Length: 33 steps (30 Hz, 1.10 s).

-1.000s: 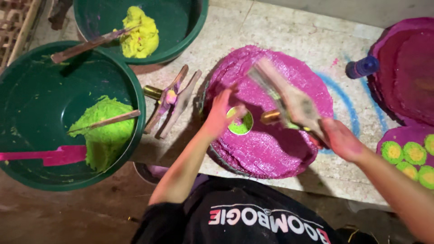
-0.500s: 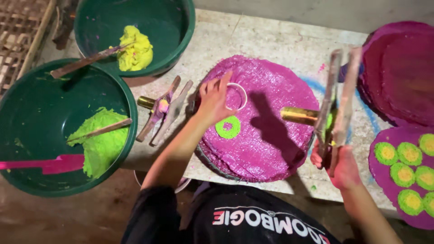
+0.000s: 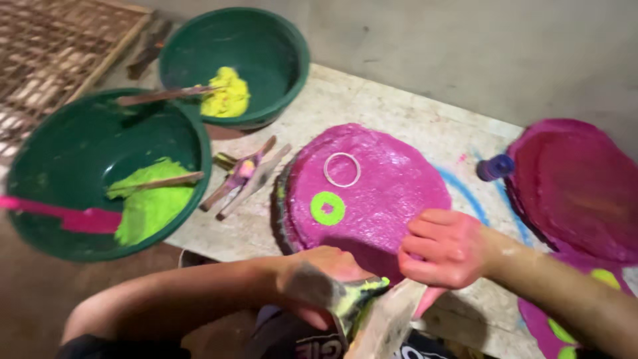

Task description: The person uses a wooden press to scoop green and yellow dough from green bowls and forms ring-shaped pieces on a pink surface. They repeatedly press the dough, release the shaped rings, and arrange them in rows. The process continues with multiple batches of dough being shaped and placed on the surface.

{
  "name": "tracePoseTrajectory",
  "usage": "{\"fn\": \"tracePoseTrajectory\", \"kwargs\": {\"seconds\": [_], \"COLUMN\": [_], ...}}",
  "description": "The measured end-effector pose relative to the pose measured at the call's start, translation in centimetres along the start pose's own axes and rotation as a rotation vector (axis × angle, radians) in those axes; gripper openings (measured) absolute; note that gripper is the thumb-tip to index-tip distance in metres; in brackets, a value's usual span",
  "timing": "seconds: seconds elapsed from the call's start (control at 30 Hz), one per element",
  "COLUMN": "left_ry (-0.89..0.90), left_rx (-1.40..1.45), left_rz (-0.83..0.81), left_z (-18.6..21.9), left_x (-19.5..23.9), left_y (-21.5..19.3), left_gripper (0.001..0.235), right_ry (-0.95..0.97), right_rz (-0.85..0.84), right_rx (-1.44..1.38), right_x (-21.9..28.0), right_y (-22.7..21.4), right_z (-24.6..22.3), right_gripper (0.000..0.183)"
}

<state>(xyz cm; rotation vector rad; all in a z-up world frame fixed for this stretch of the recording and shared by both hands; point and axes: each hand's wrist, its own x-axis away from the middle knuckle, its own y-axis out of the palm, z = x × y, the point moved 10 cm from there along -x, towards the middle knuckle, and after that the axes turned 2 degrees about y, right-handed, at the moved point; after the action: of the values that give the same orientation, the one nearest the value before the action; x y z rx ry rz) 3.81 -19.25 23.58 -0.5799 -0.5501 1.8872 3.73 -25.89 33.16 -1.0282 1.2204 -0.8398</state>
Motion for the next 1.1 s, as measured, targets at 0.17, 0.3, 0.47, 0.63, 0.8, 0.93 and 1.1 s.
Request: {"fn": "tracePoseTrajectory", "kwargs": {"seconds": [0.17,0.3,0.47,0.63,0.8,0.93,1.1], "left_ry": [-0.423,-0.565,-0.68,-0.3,0.065,-0.168,0.105], "left_rx": [-0.197,-0.29,-0.248,0.696,1.262,0.641,0.44], "left_rz": [-0.021,0.148,0.38,0.7,1.147,1.66,2.035], "left_z": [0.9,-0.6,-4.6,-3.7,-6.4,-11.0,-12.5], "left_x": [8.5,17.8,30.2,38.3,42.0,50.0,53.4], "left_y": [-0.5,0.6,-1.4,-4.9,-3.9,-6.4,-7.9], "left_gripper": [0.042,0.028,0.04,0.063,0.074,0.057,0.085], "right_ry": [0.275,0.203,0.068,-0.19,-0.252,0.475,0.491], "right_rz": [-0.297,-0.309,-0.33,0.032,0.199,0.21,-0.575], "right_rx": [-0.956,-1.25,-1.081,0.076,0.547,-0.07,0.165], "right_x": [-4.7,-9.8,-16.5,-24.7,-31.8,-35.2,-34.4], "right_y": [6.6,10.0,11.7,7.6,11.9,21.3,38.4], "right_z": [0.0,-0.9,2.2,8.2,13.5,18.3,17.1], "right_gripper": [0.055,0.048,0.043,0.037,0.028,0.046,0.032]}}
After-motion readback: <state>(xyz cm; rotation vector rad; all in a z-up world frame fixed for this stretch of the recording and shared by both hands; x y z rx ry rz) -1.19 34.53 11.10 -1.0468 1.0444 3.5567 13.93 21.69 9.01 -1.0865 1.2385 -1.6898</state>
